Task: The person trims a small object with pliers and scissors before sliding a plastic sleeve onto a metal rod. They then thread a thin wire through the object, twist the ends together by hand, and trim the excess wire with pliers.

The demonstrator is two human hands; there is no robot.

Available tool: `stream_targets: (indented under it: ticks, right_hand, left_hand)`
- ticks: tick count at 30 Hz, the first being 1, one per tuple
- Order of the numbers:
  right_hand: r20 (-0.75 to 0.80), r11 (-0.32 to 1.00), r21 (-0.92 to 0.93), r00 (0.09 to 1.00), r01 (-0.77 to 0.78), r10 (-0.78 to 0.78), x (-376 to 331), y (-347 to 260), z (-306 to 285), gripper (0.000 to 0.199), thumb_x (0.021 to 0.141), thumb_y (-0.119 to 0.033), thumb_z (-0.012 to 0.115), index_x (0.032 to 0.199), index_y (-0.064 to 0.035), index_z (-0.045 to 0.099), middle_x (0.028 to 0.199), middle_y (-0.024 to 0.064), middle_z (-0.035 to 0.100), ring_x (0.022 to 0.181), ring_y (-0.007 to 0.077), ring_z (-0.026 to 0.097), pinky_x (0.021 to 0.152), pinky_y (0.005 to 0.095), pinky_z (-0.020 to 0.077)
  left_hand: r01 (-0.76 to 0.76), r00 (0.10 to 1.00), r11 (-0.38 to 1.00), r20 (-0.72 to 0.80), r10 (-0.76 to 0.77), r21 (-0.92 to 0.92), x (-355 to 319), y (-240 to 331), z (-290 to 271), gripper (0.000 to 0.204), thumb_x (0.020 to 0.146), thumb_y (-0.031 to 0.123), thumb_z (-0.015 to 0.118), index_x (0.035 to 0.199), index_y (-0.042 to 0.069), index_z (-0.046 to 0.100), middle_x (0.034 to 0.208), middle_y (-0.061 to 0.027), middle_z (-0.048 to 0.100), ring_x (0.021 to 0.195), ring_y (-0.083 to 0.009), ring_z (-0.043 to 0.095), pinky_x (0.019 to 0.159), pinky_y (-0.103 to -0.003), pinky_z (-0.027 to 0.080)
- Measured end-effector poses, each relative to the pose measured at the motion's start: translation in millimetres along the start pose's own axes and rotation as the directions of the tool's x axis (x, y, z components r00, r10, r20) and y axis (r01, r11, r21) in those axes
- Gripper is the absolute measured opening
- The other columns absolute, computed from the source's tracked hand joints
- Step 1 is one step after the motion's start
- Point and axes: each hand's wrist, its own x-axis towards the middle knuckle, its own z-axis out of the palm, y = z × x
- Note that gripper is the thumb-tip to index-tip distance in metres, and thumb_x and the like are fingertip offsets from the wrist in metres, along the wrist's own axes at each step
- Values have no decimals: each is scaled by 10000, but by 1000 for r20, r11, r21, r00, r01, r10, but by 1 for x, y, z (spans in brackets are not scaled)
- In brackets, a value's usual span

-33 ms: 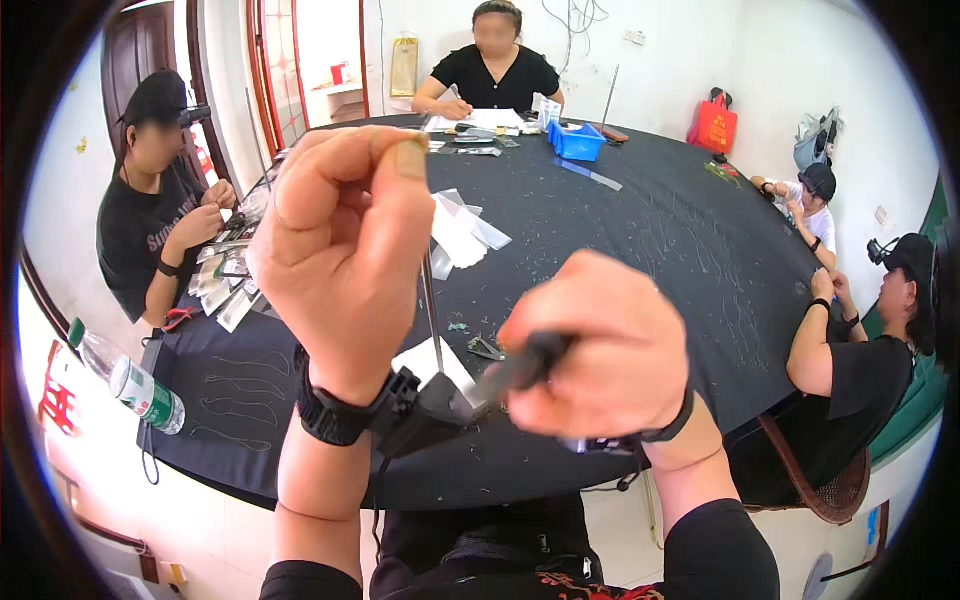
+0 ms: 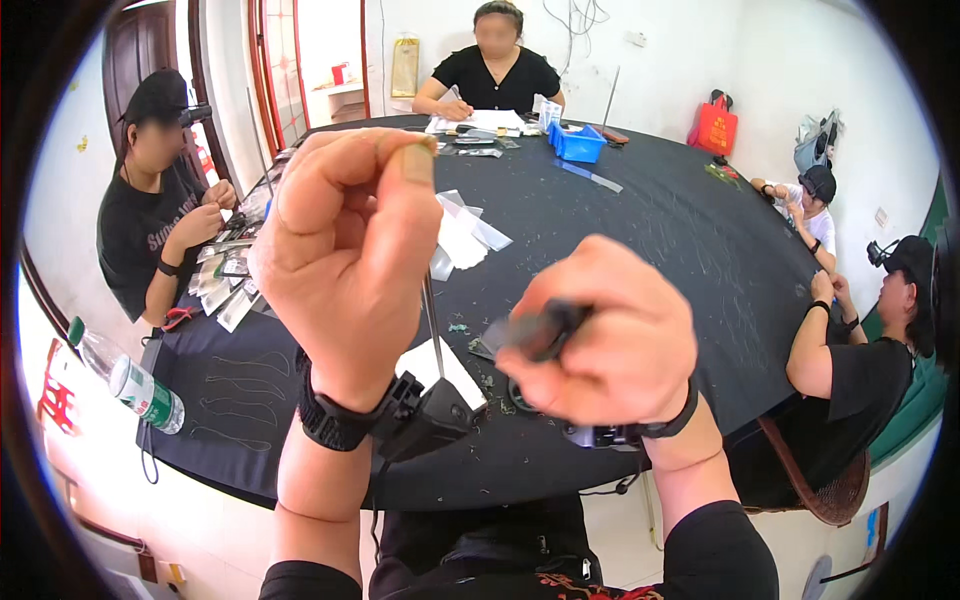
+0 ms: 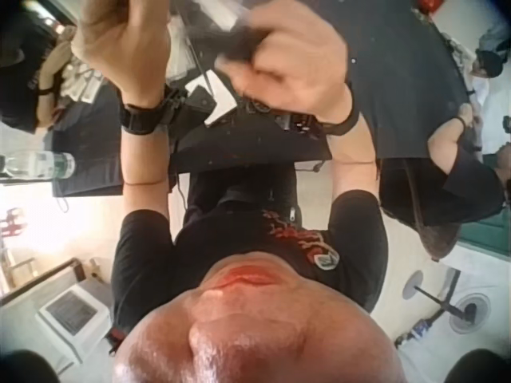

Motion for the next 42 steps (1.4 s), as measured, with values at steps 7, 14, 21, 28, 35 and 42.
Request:
stream_targets:
  ticks: [7,14,21,28,35,42]
  right_hand:
    - [-195,896,273,892,-349,407,-5,7,-4,323,658,38,645,604,-79,349,661,63,487,587,132,470,512,223,377]
    - [-131,684,639,827,-351,547,-3,1,-11,311,691,40,602,935,-24,421,852,70,527,756,79,496,654,195,402]
    - [-219,734,589,808,-337,547,-3,9,-12,430,719,16,588,1126,6,447,871,112,581,670,79,500,610,185,415]
    - [-144,721,608,847,-332,512,-7,21,-14,433,716,57,615,1108,9,437,850,88,586,781,98,568,696,218,466]
    - [-196,730,610,833,-309,517,-9,24,-11,427,713,62,612,1094,9,425,875,75,569,775,91,560,684,205,460]
    - [-211,767,566,845,-304,491,-10,29,-10,415,713,47,622,1079,8,432,846,52,566,741,66,544,632,179,436]
  left_hand:
    - [52,993,991,108,-38,-120,-6,15,8,69,823,17,545,862,-22,587,673,-40,565,516,-42,478,454,-147,331]
    - [510,858,792,266,-440,-335,-8,21,8,80,808,65,575,828,-7,606,659,-21,582,515,-49,522,446,-152,366]
    - [686,710,675,455,-538,-272,-18,18,18,85,804,89,573,784,10,598,654,-25,579,508,-58,520,454,-169,380]
    - [738,653,625,500,-569,-254,-23,14,22,95,808,103,566,767,22,594,639,-13,565,503,-56,517,429,-164,355]
    - [813,575,494,549,-606,-308,-23,12,23,125,819,143,563,813,22,597,649,-21,568,492,-66,516,375,-157,289]
    - [777,622,557,493,-608,-293,-27,7,26,118,816,136,571,818,21,596,650,-20,567,496,-63,508,384,-155,294]
